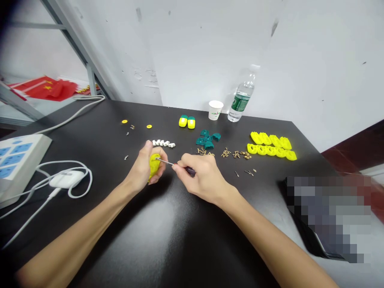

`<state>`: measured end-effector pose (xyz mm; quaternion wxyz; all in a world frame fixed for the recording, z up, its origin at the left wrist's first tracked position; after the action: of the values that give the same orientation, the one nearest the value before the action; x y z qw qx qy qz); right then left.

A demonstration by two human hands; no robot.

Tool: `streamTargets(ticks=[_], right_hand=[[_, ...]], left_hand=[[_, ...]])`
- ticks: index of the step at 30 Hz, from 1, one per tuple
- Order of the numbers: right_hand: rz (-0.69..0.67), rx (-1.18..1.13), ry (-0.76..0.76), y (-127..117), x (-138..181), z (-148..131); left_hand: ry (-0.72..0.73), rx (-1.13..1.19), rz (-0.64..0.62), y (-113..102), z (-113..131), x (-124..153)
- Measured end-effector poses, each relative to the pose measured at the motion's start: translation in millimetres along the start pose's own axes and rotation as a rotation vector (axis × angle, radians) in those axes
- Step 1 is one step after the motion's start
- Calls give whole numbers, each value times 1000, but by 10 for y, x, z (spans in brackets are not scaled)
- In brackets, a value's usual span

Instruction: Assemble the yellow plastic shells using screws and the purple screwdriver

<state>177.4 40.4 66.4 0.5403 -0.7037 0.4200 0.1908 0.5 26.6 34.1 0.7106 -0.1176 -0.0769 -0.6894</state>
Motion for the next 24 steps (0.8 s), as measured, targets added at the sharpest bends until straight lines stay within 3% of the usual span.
streamTargets(ticks=[18, 21, 24], right_hand=[[-50, -508, 788, -15, -49, -29], [-47, -521, 825, -28, -52, -41], [-73, -476, 757, -46, -52, -34]], left_hand=[[65, -142, 27, -1, -54, 21], [58, -121, 18, 19, -67, 20], [37, -66, -8, 43, -76, 3]])
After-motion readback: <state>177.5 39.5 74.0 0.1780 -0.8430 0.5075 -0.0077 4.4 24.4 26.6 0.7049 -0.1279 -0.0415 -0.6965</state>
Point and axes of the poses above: each hand's wrist, its own x-axis away from the middle knuckle, its own y-axis out of the palm, z = x × y, the point moved 3 cm from there along -x, towards the middle knuckle, and after that the axes turned 11 degrees about -y, right-handed, at the moved point
